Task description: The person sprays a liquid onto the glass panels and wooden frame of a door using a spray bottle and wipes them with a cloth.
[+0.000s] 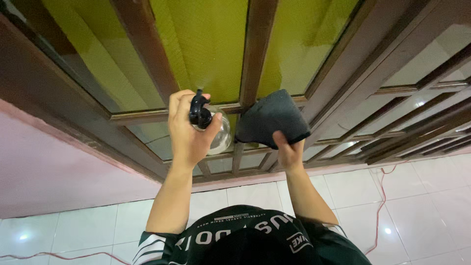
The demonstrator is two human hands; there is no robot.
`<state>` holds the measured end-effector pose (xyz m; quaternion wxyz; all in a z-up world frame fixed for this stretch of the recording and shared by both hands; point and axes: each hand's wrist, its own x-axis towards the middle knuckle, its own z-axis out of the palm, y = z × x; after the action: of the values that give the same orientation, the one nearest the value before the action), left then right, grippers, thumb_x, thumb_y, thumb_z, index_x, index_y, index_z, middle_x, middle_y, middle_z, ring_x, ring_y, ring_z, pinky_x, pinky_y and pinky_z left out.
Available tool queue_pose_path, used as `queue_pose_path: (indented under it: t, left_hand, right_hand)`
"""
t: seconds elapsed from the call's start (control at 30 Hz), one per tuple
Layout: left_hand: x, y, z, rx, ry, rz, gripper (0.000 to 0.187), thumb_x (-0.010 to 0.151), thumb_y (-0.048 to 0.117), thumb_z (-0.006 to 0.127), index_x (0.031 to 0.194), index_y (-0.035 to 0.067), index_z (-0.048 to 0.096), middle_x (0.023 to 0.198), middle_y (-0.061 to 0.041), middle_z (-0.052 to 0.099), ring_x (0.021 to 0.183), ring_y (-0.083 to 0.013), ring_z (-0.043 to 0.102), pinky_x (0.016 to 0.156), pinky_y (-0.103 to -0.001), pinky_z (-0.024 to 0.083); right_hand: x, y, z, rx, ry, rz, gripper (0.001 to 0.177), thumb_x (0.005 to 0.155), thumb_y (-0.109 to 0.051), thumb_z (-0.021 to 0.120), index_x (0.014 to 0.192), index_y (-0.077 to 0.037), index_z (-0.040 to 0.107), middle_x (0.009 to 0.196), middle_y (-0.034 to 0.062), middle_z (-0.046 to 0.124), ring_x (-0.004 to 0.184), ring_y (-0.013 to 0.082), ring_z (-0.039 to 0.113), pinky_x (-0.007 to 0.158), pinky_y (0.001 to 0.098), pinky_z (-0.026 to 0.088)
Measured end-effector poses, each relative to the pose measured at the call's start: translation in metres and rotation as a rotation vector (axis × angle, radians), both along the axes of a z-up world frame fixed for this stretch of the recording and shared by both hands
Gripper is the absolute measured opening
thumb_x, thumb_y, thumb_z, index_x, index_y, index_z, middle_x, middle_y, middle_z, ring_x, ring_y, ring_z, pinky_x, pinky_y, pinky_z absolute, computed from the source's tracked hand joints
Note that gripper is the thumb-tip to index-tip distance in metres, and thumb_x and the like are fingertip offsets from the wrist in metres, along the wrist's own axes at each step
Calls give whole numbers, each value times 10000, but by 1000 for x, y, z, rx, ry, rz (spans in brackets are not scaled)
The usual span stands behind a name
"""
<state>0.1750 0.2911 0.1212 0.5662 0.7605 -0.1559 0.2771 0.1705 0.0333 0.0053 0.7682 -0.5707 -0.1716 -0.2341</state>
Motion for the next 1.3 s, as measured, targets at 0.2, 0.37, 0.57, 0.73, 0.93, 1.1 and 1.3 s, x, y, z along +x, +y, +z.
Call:
queue_pose_path:
  t: [0.2,0.37,0.57,0.73,0.93,1.1,1.3]
  left_hand:
    - [-4,11,2,-48,-84,14,422,874,85,818,1249,16,636,1248,-100,519,1056,-202,661,944,-325,566]
    - [-7,12,4,-35,-64,-30,394,848,89,821,1188,10,638,1209,-102,533,1026,-204,673,917,-325,568]
    - [-7,7,2,-6,-109,-61,376,838,73,831,1158,10,644,1178,-95,544,1031,-206,676,910,-319,564]
    - [-8,-3,14,-73,-22,-83,472,822,65,813,1265,22,658,1218,-106,515,1018,-202,663,894,-316,565]
    - [-6,0,34,-52,-117,3,444,849,51,806,1260,42,639,1253,-103,516,1064,-200,660,952,-318,568]
    - [-14,3,36,26,-172,124,379,843,67,836,1171,39,648,1239,-109,544,1083,-230,634,956,-339,540]
    - [-14,-9,23,34,-189,39,440,839,103,814,1234,29,638,1260,-127,549,1088,-243,660,940,-343,549]
  right_hand:
    - [3,27,22,-655,-227,-452,689,916,-144,768,1497,-9,424,1545,173,391,1468,368,388,1273,465,270]
    - [15,41,25,-739,-170,-561,855,939,-238,797,1578,32,298,1628,227,316,1523,414,295,1291,521,218]
    - [46,48,7,-1064,-257,-741,724,968,-182,779,1556,12,402,1689,296,147,1573,509,163,1255,603,248]
    - [48,44,-5,-950,-254,-637,730,1015,-152,728,1549,115,308,1674,329,197,1561,532,216,1223,612,308]
    - [48,36,-6,-1072,-243,-627,723,953,-118,759,1528,88,373,1664,314,208,1551,520,207,1217,590,283]
    - [51,33,-2,-1056,-255,-599,762,937,-109,756,1532,113,334,1666,304,213,1542,523,227,1207,572,299]
    - [43,33,-19,-722,-81,-460,667,985,-90,660,1541,83,336,1584,263,396,1448,403,421,1180,459,384]
